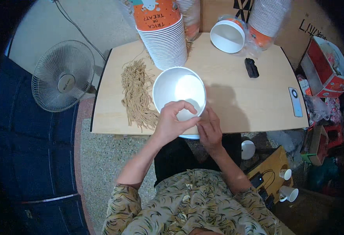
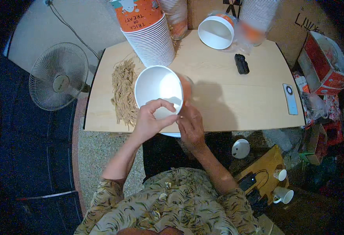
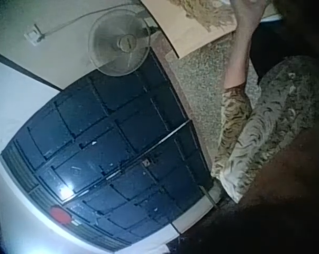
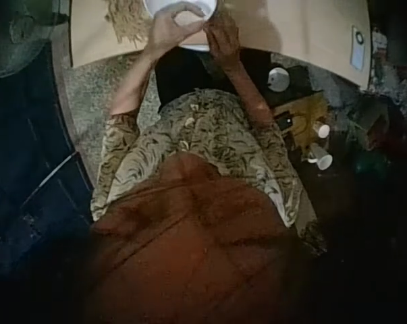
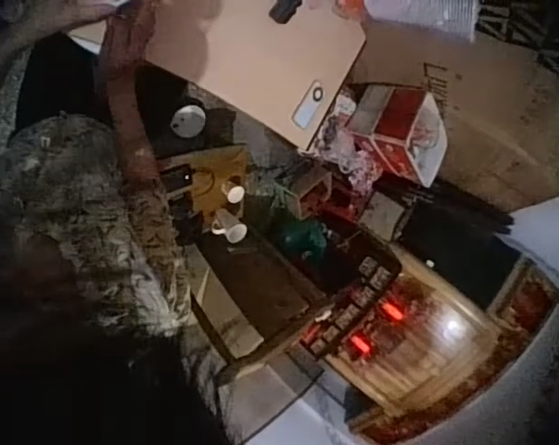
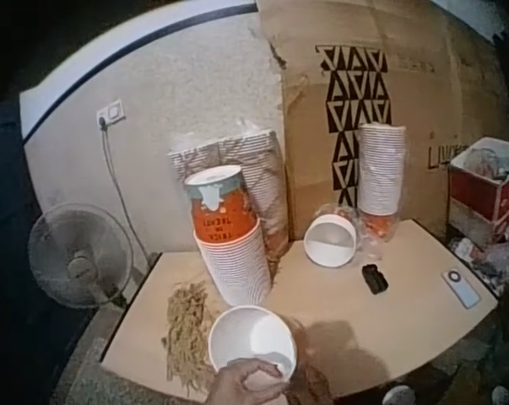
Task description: Applying rubber bands to paper bowls for packaging and organization.
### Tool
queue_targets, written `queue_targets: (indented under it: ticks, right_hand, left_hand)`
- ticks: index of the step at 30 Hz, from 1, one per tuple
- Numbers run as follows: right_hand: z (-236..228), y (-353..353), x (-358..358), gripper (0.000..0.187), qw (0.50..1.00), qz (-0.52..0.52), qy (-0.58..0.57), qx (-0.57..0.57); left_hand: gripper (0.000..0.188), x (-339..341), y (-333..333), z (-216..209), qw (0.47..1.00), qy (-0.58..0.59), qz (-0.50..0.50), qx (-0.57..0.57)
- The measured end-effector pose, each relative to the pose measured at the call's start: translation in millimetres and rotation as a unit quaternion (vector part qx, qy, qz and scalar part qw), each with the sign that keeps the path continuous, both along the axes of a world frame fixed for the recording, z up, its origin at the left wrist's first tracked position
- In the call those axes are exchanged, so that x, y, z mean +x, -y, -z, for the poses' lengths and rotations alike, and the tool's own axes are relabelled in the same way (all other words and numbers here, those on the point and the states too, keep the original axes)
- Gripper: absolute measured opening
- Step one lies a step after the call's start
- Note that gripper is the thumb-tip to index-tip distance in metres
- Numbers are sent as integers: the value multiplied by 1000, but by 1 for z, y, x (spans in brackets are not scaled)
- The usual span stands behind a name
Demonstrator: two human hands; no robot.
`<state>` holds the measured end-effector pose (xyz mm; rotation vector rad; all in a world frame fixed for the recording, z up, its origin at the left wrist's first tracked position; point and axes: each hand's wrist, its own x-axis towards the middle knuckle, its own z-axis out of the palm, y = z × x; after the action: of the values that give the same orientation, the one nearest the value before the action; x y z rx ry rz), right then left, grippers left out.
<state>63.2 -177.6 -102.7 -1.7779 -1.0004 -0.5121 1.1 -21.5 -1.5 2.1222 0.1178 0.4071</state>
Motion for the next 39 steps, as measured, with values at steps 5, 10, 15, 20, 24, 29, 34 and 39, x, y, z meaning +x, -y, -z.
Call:
queue_targets:
  ticks: [5,10,15,20,24,29,34,39]
  right_hand:
    - [-5,1,4,16,1000,-6,-24,11]
    - [-21,6,27,14,999,23,44,18]
    - [-46,2,36,14,997,3,17,80]
    - [-52,-12,48,16,999,-24,19,45]
    - [-56,-32,55,15,998,-20,42,29]
    - [-55,-46,52,10,998,4,59,-33]
    - [-52,-51,49,8,998,19,55,-27]
    - [-56,-53,52,9,998,27,49,-18]
  left_hand:
    - [25,-3,-6,4,990,20,51,130]
    - [19,-3,-6,-20,991,44,59,108]
    - [15,2,-9,-4,991,30,41,-122]
    - [21,10,-31,2,938,-49,-15,-342]
    - [26,10,-47,9,946,-16,-20,-323]
    - [40,4,-59,20,911,6,-3,-413]
    - [38,7,-61,18,904,4,7,-427]
    - [31,3,-66,22,888,15,18,-459]
